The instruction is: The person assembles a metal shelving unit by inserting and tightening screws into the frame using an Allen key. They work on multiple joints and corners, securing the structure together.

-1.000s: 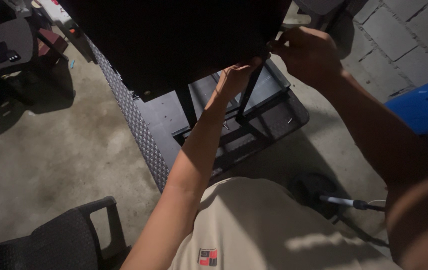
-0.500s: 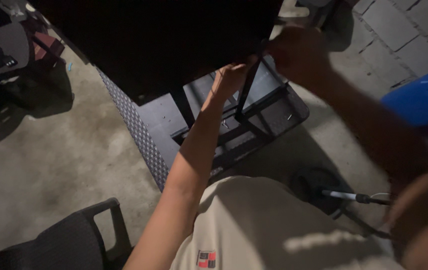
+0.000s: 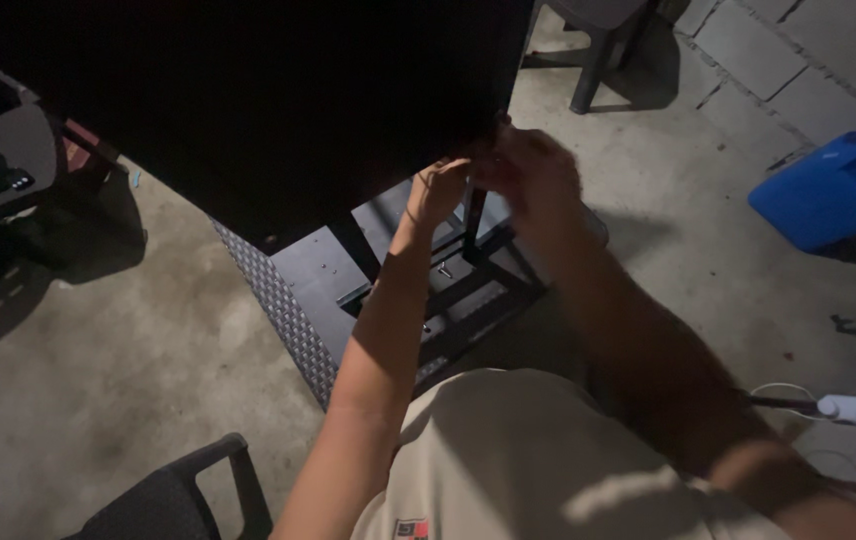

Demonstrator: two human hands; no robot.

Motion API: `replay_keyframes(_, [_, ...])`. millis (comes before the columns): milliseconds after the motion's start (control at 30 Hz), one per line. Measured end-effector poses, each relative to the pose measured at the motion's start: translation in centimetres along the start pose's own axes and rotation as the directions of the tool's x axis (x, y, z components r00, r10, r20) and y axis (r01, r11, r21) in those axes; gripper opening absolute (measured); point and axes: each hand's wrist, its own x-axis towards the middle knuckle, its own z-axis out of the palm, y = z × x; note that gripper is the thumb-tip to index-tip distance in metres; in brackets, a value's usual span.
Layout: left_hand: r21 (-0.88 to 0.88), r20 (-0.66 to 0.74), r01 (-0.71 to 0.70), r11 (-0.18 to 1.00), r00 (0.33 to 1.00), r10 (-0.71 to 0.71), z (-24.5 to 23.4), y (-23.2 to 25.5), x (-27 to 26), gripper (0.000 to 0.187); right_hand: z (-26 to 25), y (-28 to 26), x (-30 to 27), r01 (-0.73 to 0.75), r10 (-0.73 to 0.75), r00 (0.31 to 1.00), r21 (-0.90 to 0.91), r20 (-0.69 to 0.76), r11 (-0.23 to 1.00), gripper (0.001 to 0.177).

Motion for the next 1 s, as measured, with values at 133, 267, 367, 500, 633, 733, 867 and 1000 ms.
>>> replay_keyframes(133, [0.238,0.056,0.052,0.97,0.996,-0.067,0.5,-2.0,-0.7,0.016,-1.1,-1.5,1.4,0.594,-0.568,0.772,-0.642,0.285,0.485,0.017])
replay_keyframes(267, [0.3,0.028,0.074,0.951,0.996,-0.086,1.1,-3.0,-0.6,0.012,-2.7,-3.3,3.3,0.768,-0.623,0.336,-0.588,0.707,-0.253,0.016])
replay_keyframes(367, [0.347,0.016,0.032,0.937,0.999,-0.041,0.6,-1.7,-0.5,0.012,-3.2,-4.6,4.5,0.764,-0.527,0.209,-0.474,0.823,-0.437,0.013])
replay_keyframes(500, [0.364,-0.04,0.101,0.926,0.995,-0.093,1.0,0.3,0.4,0.007,-3.6,-5.9,4.2,0.737,-0.409,0.171,-0.392,0.896,-0.551,0.009])
replay_keyframes(633, [0.35,-0.036,0.033,0.936,0.999,-0.021,1.1,-0.9,0.1,0.006,-3.3,-6.5,4.5,0.779,-0.386,0.144,-0.345,0.911,-0.523,0.007])
replay_keyframes(733, [0.334,-0.055,0.081,0.939,0.996,-0.066,1.7,-2.9,-0.9,0.006,-3.3,-6.5,4.6,0.768,-0.358,0.122,-0.317,0.926,-0.557,0.007])
replay_keyframes(867, [0.359,-0.052,0.043,0.932,0.998,-0.027,1.7,-2.4,-0.5,0.007,-3.5,-6.6,4.9,0.773,-0.335,0.139,-0.314,0.932,-0.551,0.009])
replay_keyframes(1000, [0.359,-0.044,-0.055,0.932,0.996,0.076,1.1,1.2,1.4,0.008,-3.7,-6.6,5.3,0.75,-0.288,0.177,-0.318,0.941,-0.58,0.008])
